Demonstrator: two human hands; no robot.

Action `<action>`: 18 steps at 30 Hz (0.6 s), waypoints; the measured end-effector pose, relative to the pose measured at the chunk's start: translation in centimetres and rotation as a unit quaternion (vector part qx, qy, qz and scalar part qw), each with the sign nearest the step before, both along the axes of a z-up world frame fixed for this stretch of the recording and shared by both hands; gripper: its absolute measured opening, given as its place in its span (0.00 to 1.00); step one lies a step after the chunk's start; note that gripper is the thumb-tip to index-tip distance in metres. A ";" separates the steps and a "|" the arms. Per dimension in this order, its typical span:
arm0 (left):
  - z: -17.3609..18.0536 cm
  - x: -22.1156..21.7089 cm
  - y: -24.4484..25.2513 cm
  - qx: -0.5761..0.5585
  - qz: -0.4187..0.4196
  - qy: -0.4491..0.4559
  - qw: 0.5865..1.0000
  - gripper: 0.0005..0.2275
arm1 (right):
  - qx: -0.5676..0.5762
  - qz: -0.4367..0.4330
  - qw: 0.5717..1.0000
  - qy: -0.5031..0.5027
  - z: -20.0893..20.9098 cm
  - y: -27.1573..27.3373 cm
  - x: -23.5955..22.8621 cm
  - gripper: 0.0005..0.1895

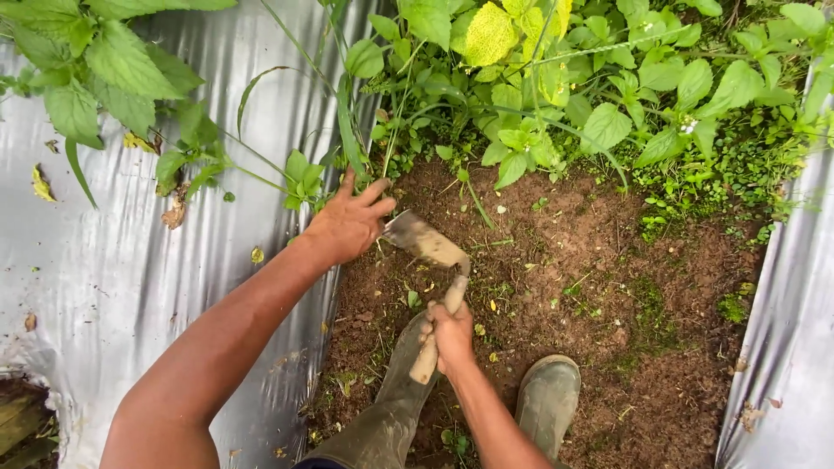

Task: Using a hand hoe to loosen soil and pulling weeds from a garden bed with plastic mulch.

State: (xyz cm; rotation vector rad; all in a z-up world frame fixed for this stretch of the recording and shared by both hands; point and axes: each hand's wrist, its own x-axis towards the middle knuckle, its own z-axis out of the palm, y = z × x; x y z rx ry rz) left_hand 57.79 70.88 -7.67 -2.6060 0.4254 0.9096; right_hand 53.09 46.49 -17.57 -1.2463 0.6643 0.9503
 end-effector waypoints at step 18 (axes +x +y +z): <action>-3.1 -0.6 2.2 -0.098 0.133 -0.129 0.978 0.12 | 0.028 -0.101 0.994 0.006 -2.6 0.8 -0.3 0.09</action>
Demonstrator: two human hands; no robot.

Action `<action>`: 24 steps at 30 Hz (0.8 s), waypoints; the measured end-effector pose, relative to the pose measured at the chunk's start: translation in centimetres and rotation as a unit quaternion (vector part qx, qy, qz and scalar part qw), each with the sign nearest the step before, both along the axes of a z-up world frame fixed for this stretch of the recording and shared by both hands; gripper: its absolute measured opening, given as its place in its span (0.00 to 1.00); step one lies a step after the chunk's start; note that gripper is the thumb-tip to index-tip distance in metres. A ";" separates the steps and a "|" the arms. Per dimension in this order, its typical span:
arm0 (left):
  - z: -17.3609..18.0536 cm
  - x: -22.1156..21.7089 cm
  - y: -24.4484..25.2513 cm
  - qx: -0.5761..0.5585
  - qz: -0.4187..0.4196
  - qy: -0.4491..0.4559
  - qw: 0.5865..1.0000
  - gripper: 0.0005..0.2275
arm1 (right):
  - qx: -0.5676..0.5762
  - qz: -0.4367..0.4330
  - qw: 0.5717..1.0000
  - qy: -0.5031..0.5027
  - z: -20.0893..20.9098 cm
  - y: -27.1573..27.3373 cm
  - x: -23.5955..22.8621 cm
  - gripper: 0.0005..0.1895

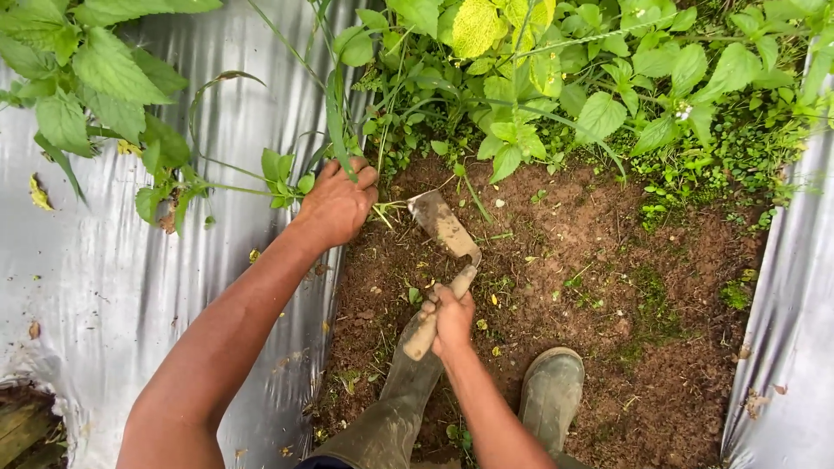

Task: Using a hand hoe to loosen soil and pulling weeds from a garden bed with plastic mulch.

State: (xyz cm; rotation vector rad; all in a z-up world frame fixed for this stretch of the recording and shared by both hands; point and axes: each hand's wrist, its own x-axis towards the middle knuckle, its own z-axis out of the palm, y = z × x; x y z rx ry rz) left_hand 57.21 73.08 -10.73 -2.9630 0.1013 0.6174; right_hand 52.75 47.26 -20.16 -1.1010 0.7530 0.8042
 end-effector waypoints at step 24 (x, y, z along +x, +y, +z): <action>-0.7 0.6 1.8 -0.201 0.112 -0.067 0.971 0.20 | 0.028 0.024 0.999 -0.001 2.5 2.9 -0.2 0.09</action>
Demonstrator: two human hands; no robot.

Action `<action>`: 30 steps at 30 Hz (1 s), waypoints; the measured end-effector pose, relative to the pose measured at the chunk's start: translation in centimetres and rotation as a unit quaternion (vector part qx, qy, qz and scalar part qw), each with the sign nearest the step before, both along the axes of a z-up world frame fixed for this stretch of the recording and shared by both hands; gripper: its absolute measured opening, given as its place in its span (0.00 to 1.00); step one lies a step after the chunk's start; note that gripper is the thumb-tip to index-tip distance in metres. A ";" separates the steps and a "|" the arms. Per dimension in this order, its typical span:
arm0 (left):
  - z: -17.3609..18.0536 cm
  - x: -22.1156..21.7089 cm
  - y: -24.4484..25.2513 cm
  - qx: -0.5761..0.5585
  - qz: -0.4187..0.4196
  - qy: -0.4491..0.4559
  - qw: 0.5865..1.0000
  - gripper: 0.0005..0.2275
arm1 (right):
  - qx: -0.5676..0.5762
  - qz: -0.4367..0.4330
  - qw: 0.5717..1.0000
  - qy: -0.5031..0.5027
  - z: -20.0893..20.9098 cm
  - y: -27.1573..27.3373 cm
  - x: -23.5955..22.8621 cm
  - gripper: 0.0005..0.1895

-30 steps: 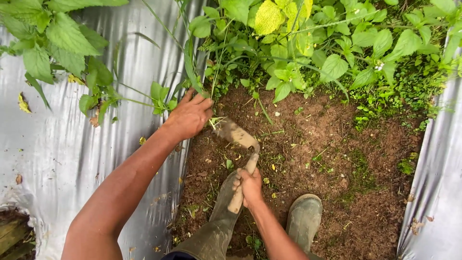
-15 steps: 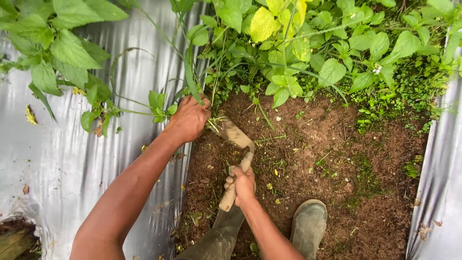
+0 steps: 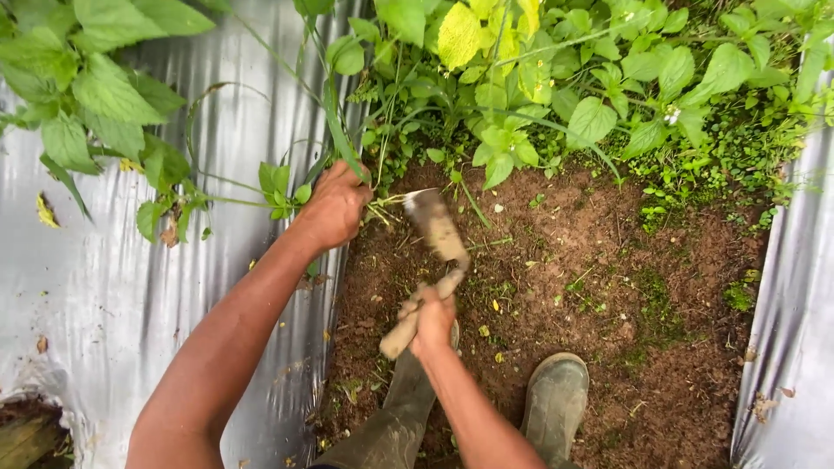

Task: Using a hand hoe to loosen soil and pulling weeds from a garden bed with plastic mulch.

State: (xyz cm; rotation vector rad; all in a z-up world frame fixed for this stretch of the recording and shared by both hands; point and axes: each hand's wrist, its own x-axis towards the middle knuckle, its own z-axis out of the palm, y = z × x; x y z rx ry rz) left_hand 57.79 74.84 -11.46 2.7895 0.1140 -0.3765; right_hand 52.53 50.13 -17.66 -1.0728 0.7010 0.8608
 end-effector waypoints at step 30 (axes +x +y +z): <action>1.8 4.8 -4.1 0.361 -0.209 0.177 0.892 0.12 | -0.007 -0.078 0.997 -0.006 -3.1 1.7 1.7 0.10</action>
